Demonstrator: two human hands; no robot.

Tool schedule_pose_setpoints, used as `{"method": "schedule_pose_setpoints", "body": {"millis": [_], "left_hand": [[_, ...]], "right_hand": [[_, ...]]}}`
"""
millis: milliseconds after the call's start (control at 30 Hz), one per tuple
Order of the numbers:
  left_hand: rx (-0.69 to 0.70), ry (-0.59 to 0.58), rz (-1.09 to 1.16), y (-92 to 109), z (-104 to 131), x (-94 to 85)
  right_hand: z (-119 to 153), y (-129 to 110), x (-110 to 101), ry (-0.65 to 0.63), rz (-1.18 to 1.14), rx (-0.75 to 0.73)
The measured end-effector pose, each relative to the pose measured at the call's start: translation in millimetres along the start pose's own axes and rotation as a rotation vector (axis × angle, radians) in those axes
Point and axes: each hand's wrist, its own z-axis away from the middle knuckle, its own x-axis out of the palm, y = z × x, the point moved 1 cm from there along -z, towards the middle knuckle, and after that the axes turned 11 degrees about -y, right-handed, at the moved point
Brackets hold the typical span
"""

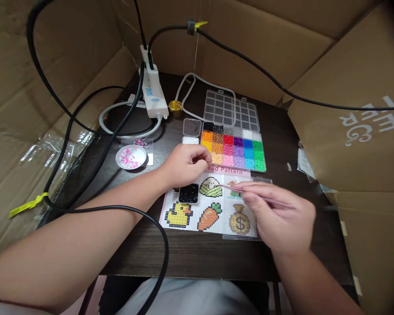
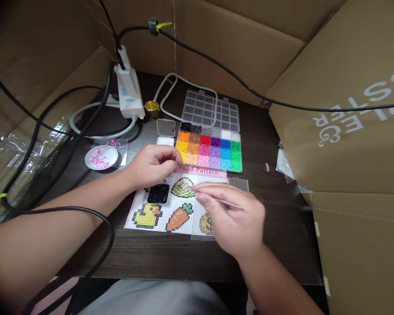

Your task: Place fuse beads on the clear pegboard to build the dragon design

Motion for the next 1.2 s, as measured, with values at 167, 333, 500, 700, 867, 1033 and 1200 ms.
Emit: {"method": "schedule_pose_setpoints", "body": {"millis": [167, 333, 500, 700, 867, 1033, 1200], "left_hand": [[-0.034, 0.002, -0.009, -0.3, -0.2, -0.9], [-0.037, 0.008, -0.032, 0.2, 0.3, -1.3], [-0.032, 0.015, -0.033, -0.2, 0.2, -1.5], [-0.065, 0.008, -0.024, -0.6, -0.8, -2.8], [-0.077, 0.012, -0.016, 0.2, -0.5, -3.1], [-0.079, 0.008, -0.033, -0.5, -0.5, -2.1], [-0.071, 0.008, -0.034, -1.5, -0.5, -2.3]], "right_hand": [[1.5, 15.1, -48.7, 0.09, 0.026, 0.019], [9.2, 54.3, -72.1, 0.028, -0.102, 0.035], [14.0, 75.1, -69.9, -0.008, -0.126, 0.052], [7.6, 71.7, -67.9, -0.126, -0.095, 0.097], [3.5, 69.3, -68.3, -0.175, -0.075, 0.082], [2.1, 69.5, -67.3, -0.215, -0.06, 0.085], [0.8, 68.8, -66.4, -0.251, -0.055, 0.093]]}}
